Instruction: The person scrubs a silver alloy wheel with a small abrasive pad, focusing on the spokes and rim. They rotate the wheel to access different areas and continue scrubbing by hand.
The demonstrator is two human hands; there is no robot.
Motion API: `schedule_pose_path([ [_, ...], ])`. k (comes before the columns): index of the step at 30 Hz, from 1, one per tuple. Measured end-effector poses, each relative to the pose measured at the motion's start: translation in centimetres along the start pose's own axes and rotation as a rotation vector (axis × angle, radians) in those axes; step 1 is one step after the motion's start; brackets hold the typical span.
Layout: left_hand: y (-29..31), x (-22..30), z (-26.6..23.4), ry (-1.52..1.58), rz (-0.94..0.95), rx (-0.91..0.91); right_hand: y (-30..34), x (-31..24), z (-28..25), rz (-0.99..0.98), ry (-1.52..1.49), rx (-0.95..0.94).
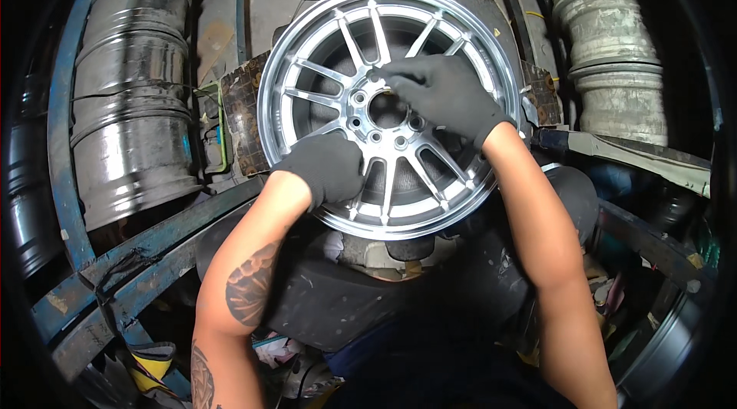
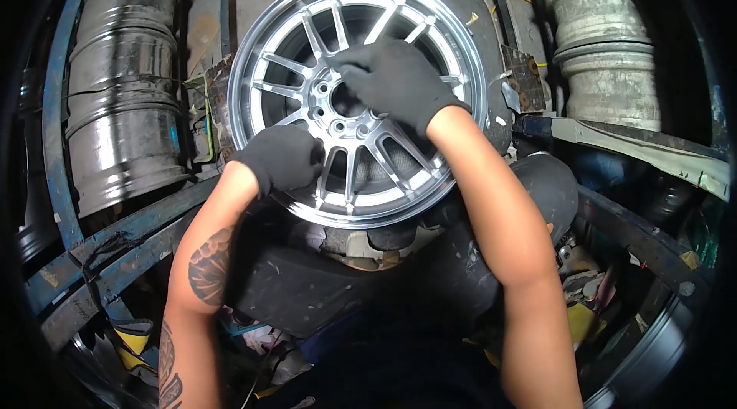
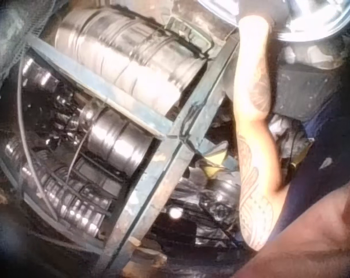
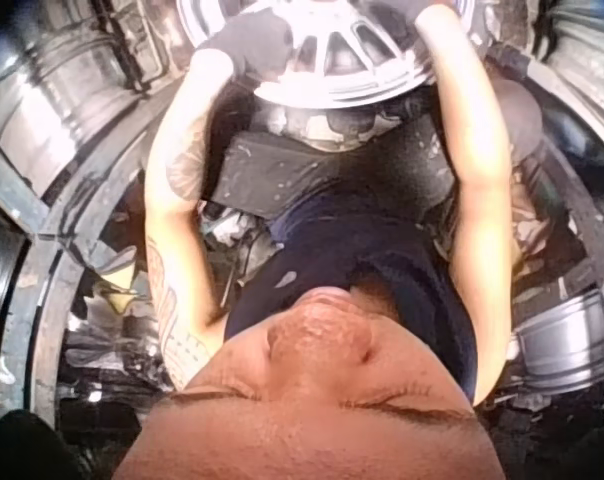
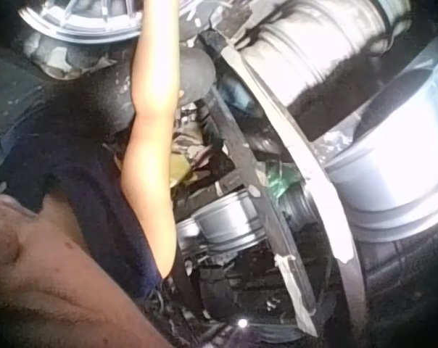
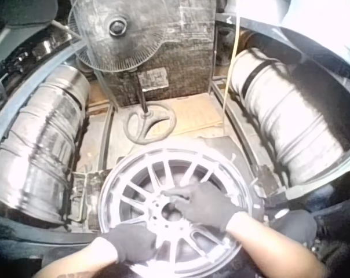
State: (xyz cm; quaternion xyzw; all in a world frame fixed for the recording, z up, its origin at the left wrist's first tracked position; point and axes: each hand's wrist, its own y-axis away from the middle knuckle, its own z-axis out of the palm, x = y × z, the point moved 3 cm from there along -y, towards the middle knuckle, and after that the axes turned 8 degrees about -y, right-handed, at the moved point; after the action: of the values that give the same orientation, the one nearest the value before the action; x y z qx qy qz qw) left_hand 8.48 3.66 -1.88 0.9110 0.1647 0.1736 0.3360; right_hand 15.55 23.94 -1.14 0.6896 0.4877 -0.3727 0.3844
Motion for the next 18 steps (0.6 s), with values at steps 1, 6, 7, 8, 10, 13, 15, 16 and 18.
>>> schedule_pose_path([
  [1,0.7,0.7,-1.3,0.01,-0.016,-0.018,0.6,-0.6,0.0,-0.022,0.141,0.004],
  [6,3.2,1.6,1.0,0.278,0.286,-0.138,1.9,-2.5,-0.7,-0.13,0.3,0.04],
  [7,3.4,2.6,0.9,0.188,0.24,-0.218,2.1,-2.1,-1.2,-0.123,0.334,0.059],
  [8,3.5,3.6,0.6,0.096,0.193,-0.295,2.3,-1.6,-1.6,-0.116,0.369,0.078],
  [10,3.5,4.4,1.1,0.041,0.187,-0.361,2.7,-1.2,-2.1,-0.145,0.403,0.125],
  [13,4.0,4.5,1.5,0.026,0.172,-0.316,2.8,-1.9,-2.6,-0.156,0.379,0.113],
  [15,4.5,3.8,1.8,0.03,0.161,-0.215,3.3,-2.2,-2.5,-0.238,0.343,0.168],
  [16,4.6,3.5,1.8,-0.005,0.128,-0.218,3.4,-2.3,-2.4,-0.281,0.324,0.194],
  [18,4.8,2.9,1.4,-0.078,0.064,-0.224,3.3,-2.0,-2.5,-0.305,0.314,0.193],
])
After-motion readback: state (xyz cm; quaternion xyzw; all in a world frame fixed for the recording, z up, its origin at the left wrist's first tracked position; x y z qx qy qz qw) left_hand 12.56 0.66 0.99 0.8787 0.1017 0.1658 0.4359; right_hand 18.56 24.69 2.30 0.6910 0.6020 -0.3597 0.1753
